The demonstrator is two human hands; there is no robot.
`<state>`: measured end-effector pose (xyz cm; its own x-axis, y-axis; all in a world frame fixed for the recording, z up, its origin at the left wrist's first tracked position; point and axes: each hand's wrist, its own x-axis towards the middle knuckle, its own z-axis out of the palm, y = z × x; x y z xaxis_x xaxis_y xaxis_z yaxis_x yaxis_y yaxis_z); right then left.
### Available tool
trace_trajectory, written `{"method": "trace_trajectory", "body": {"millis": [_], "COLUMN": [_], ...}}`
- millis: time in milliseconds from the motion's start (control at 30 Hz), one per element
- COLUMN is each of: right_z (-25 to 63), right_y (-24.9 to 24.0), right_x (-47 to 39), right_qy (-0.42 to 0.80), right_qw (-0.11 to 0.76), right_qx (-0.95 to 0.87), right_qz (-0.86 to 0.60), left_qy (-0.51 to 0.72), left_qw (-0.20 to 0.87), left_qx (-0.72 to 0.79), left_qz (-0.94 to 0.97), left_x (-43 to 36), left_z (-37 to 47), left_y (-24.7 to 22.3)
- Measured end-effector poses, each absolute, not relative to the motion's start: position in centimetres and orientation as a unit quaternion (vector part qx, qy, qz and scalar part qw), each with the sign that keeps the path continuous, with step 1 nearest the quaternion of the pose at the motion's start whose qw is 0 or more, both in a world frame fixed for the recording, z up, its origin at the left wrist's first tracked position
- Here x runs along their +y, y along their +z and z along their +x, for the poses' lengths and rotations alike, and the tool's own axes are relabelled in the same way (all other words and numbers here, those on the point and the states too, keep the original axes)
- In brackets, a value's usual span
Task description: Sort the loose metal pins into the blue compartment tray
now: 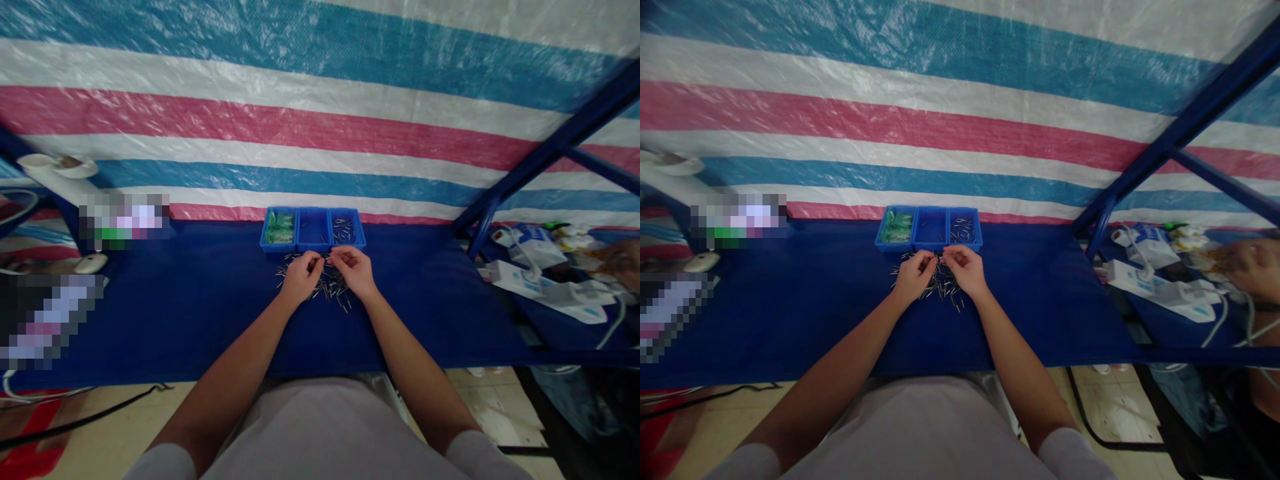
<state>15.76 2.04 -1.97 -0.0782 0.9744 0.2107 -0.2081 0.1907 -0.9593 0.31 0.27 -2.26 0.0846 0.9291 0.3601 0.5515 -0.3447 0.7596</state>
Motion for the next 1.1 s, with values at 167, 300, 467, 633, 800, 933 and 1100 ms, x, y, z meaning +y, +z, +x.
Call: {"method": "trace_trajectory", "body": {"millis": [167,300,467,633,800,933,1100], "right_z": [15.78,15.81,15.85,15.83,15.82,15.84,15.82], "right_y": [-1.74,-1.8,-1.88,-1.68,-1.73,-1.74,-1.63], "right_x": [1.99,2.08,2.09,2.03,2.1,2.07,1.96], "right_qy": [0.521,0.52,0.512,0.509,0.507,0.508,0.514], "right_qw": [0.574,0.573,0.566,0.562,0.566,0.566,0.568], "right_qx": [-0.512,-0.509,-0.516,-0.511,-0.509,-0.509,-0.505], "right_qz": [-0.37,-0.377,-0.389,-0.405,-0.403,-0.403,-0.397], "left_qy": [0.43,0.428,0.427,0.426,0.426,0.424,0.423], "left_qw": [0.226,0.224,0.222,0.225,0.227,0.23,0.224], "left_qx": [0.526,0.527,0.529,0.528,0.526,0.527,0.528], "left_qz": [0.698,0.699,0.699,0.699,0.7,0.7,0.701], "left_x": [0.27,0.28,0.31,0.28,0.24,0.27,0.28], "left_z": [0.33,0.33,0.36,0.33,0.35,0.39,0.38], "left_y": [-2.32,-2.34,-2.38,-2.3,-2.14,-2.13,-2.17]}}
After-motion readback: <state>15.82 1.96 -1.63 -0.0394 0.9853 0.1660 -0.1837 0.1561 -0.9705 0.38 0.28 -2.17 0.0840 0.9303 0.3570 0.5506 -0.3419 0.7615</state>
